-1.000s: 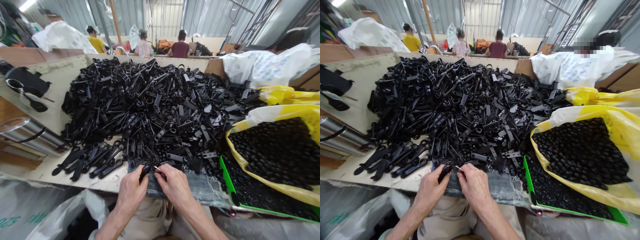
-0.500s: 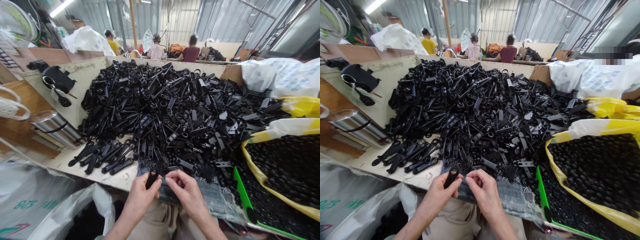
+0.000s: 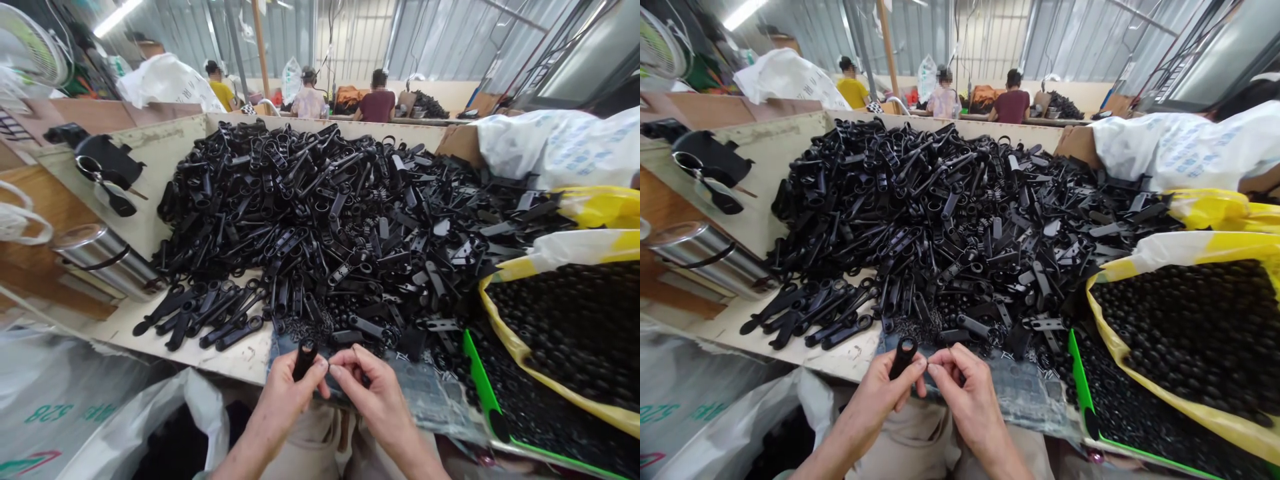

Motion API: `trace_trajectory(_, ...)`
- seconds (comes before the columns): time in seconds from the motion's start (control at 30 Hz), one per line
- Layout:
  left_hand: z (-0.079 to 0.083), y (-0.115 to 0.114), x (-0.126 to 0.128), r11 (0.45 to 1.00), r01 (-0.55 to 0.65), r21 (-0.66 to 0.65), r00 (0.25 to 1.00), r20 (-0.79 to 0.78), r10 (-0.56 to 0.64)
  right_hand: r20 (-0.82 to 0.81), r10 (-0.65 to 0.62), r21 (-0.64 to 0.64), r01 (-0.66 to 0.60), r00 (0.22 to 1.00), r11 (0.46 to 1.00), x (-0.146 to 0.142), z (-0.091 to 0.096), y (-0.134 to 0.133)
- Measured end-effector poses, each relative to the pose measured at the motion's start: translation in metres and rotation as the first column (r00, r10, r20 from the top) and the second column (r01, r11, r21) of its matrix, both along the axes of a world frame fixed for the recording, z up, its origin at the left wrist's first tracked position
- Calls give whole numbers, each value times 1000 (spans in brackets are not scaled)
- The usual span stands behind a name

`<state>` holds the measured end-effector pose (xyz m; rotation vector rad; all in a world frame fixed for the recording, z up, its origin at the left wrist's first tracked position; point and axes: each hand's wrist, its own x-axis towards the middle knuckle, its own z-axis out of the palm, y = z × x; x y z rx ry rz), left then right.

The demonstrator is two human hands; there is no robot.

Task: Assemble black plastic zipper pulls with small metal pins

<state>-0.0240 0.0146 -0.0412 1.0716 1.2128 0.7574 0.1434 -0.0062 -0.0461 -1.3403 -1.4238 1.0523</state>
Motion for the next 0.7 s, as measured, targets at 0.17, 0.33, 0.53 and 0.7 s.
trace_trajectory(0.17, -2, 0, 2, 999, -29, 37, 999, -42, 31, 40, -21, 33, 19, 999, 999, -2, -3, -1)
trace_trajectory(0.33, 0, -7, 0, 969, -82, 232, 980, -160, 122, -29, -45, -109, 42, 999, 993, -4, -1, 2)
trace_trajectory(0.53, 5, -10, 1, 920, -19, 391, 958, -257, 129, -130, -27, -125, 11, 991, 992, -9, 2, 3)
trace_trajectory(0.7, 4, -7, 0, 946, -77, 316, 947, -273, 168, 131, -3, 86, -8, 991, 996, -7, -2, -2)
